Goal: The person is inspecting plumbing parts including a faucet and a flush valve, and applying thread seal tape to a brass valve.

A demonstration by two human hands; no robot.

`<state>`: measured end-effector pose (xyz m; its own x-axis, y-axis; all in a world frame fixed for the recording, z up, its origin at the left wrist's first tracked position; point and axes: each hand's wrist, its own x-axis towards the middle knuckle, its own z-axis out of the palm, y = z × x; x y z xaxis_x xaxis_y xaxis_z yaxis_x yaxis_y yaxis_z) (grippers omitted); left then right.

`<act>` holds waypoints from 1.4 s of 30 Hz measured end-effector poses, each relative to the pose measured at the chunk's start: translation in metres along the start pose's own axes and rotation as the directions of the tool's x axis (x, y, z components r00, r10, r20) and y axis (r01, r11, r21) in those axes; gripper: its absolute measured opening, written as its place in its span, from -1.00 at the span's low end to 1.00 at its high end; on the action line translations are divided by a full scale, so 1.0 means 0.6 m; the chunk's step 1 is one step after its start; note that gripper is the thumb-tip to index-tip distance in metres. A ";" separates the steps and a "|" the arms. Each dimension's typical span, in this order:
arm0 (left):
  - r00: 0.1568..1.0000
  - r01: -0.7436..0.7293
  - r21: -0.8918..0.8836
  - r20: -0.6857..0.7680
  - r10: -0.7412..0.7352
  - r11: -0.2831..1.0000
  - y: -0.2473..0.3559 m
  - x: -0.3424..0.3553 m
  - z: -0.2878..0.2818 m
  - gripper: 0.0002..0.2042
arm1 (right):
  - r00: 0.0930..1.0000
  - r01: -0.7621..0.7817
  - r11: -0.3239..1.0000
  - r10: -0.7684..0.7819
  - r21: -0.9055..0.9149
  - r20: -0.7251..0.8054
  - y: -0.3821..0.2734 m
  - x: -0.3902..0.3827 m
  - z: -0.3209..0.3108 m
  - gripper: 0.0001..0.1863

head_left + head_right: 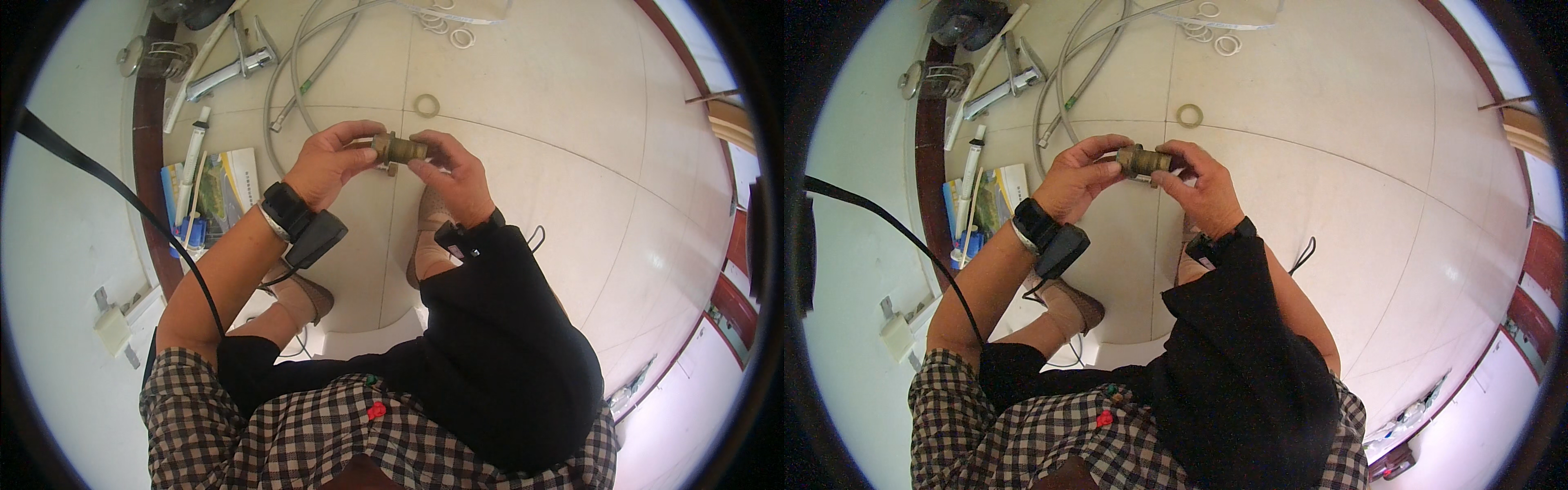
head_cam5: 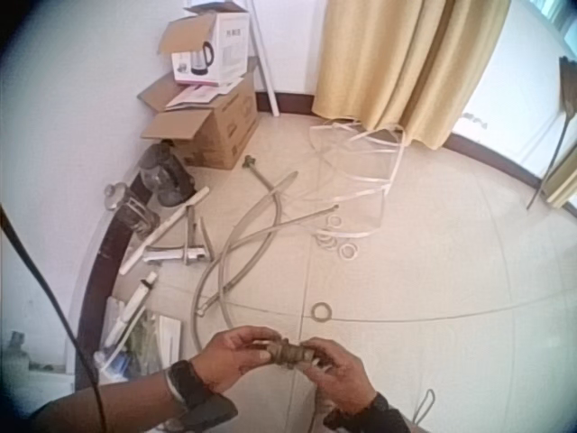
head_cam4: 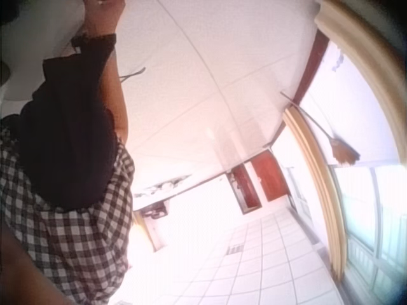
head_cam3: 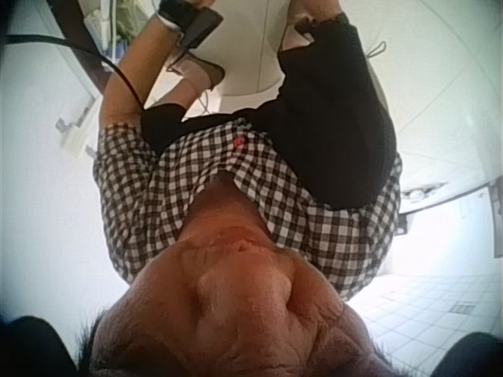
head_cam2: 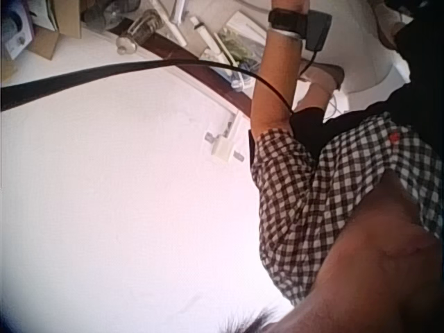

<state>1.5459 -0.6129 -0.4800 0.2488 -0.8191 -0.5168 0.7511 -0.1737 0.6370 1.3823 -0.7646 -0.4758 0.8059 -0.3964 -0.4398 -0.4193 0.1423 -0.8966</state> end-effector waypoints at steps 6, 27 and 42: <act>0.999 0.020 -0.035 -0.034 -0.022 0.999 -0.004 0.001 0.005 -0.66 | 0.878 0.435 0.861 -0.470 -0.266 -0.088 -0.019 -0.003 0.011 -0.54; 0.998 0.045 -0.100 -0.037 -0.049 0.994 -0.028 0.014 -0.004 -0.65 | 0.995 0.101 0.921 -0.094 0.376 -0.038 0.022 0.020 0.010 -0.57; 0.973 -0.100 0.425 -0.146 0.178 0.900 0.006 0.066 -0.064 -0.61 | 0.948 0.069 0.994 -0.093 -0.088 -0.305 0.082 0.062 -0.121 -0.59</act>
<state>1.5821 -0.6250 -0.5205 0.4651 -0.7480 -0.4735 0.3907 -0.3066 0.8680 1.3610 -0.8381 -0.5325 0.6751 -0.6656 -0.3181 -0.3983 0.0341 -0.9166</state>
